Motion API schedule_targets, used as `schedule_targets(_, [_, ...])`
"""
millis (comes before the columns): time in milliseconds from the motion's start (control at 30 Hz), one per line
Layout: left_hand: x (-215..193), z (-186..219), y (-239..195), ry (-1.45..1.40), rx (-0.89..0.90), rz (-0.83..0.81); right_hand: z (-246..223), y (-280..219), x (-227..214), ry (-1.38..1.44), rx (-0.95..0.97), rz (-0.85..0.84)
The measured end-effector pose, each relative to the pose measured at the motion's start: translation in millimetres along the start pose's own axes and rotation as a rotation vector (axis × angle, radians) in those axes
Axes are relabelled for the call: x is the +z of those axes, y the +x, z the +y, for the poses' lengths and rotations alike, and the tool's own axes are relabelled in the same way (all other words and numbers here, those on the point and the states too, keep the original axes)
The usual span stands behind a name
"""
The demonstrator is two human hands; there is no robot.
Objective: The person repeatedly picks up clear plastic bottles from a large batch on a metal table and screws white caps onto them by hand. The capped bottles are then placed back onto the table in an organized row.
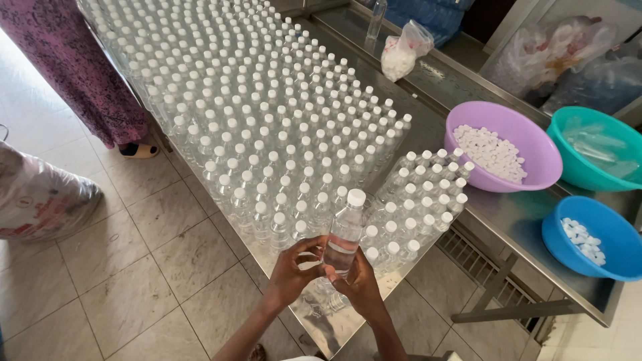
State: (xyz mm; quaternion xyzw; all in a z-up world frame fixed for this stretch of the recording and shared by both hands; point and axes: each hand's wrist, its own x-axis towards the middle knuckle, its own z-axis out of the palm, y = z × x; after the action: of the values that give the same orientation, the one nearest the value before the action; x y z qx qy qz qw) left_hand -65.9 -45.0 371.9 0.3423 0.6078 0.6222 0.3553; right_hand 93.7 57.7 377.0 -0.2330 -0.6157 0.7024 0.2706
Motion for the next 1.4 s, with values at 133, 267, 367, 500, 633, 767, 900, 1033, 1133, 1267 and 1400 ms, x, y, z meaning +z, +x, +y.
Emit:
schedule_targets(133, [7.9,8.2,-5.9,0.046,-0.134,0.058,-24.9,-3.8,7.1,-0.104,0.008,0.012])
schedule_targets(267, [4.1,5.3,-1.1,-0.027,-0.042,0.008,-25.4,-3.4,5.6,-0.12,-0.014,-0.015])
schedule_targets(367, [-0.3,9.2,0.2,0.065,-0.009,-0.012,-25.4,-3.7,9.5,-0.048,-0.034,0.006])
schedule_targets(500, [3.9,21.6,-2.5,0.178,0.087,-0.074,-11.2,-1.8,4.0,0.069,0.031,0.041])
schedule_targets(633, [11.2,60.4,-5.7,0.072,-0.023,-0.101,-13.2,2.2,10.8,-0.076,0.096,0.132])
schedule_targets(767, [25.9,79.3,-3.3,0.111,-0.168,-0.027,-10.3,6.6,27.6,-0.224,0.04,0.145])
schedule_targets(900, [26.3,45.8,8.3,0.139,-0.161,0.181,20.3,14.2,31.7,-0.291,-0.05,0.152])
schedule_targets(1033, [14.9,6.5,18.4,0.285,-0.048,0.297,58.0,22.0,25.4,-0.371,-0.049,0.055])
schedule_targets(1133, [-0.3,61.1,-9.8,0.103,-0.088,0.276,64.5,21.6,-2.2,-0.394,-0.042,-0.224])
schedule_targets(1267, [-11.7,22.9,-5.9,0.206,-0.029,0.299,-40.9,14.5,-19.0,-0.827,0.102,-0.194])
schedule_targets(1400, [-14.9,27.1,-16.1,0.226,0.146,0.232,-104.0,12.2,-18.1,-1.059,-0.29,-0.143])
